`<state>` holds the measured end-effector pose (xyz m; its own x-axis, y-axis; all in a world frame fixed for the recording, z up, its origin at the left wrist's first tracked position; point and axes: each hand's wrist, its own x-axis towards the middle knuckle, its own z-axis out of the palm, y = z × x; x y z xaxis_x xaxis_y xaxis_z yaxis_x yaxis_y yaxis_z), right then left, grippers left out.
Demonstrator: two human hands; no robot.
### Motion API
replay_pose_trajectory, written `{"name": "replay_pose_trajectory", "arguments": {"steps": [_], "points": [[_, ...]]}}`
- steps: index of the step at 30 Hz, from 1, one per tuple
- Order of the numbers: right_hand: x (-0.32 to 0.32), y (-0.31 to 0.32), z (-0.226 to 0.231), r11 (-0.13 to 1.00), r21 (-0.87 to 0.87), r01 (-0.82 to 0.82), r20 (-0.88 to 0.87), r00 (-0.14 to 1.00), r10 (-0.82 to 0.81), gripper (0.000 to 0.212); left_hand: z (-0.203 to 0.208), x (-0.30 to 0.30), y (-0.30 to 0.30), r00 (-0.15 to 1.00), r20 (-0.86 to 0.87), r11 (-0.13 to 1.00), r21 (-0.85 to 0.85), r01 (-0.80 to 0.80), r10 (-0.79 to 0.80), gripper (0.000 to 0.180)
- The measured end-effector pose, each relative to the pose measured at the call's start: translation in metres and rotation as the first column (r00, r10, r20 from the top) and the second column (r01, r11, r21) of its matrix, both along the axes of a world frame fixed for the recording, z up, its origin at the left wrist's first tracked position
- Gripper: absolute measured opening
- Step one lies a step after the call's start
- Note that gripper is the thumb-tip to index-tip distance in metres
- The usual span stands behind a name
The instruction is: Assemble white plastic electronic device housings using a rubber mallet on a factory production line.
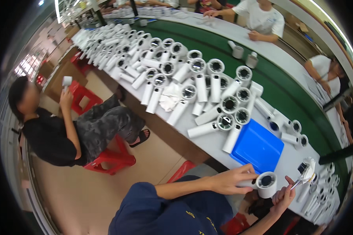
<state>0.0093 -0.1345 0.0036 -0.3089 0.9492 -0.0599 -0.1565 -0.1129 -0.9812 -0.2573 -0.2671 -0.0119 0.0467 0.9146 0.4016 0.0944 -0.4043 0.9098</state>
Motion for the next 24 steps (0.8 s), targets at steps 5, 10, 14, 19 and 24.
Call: {"name": "replay_pose_trajectory", "arguments": {"steps": [5, 10, 14, 19, 24], "points": [[-0.003, 0.051, -0.019, 0.992, -0.124, 0.014, -0.054, 0.998, -0.021, 0.030, 0.006, -0.066, -0.057, 0.936, 0.089, 0.939, 0.007, -0.343, 0.341, 0.042], [0.014, 0.069, -0.040, 0.978, -0.206, -0.032, -0.235, 0.972, -0.018, 0.027, 0.027, -0.147, -0.092, 0.569, 0.276, 0.630, -0.264, -0.730, 0.775, 0.030], [0.014, 0.061, -0.037, 0.983, -0.158, -0.091, -0.296, 0.954, 0.041, 0.022, 0.012, -0.225, -0.090, 0.194, -0.037, 0.193, -0.047, -0.980, 0.980, 0.028], [0.017, 0.060, -0.040, 0.983, -0.133, -0.130, -0.318, 0.945, 0.082, 0.021, 0.021, -0.245, -0.076, 0.158, 0.028, 0.159, -0.058, -0.986, 0.987, 0.033], [0.022, 0.061, -0.044, 0.975, -0.154, -0.160, -0.377, 0.922, 0.092, 0.020, 0.019, -0.244, -0.074, 0.211, 0.052, 0.213, -0.044, -0.976, 0.976, 0.036]]}}
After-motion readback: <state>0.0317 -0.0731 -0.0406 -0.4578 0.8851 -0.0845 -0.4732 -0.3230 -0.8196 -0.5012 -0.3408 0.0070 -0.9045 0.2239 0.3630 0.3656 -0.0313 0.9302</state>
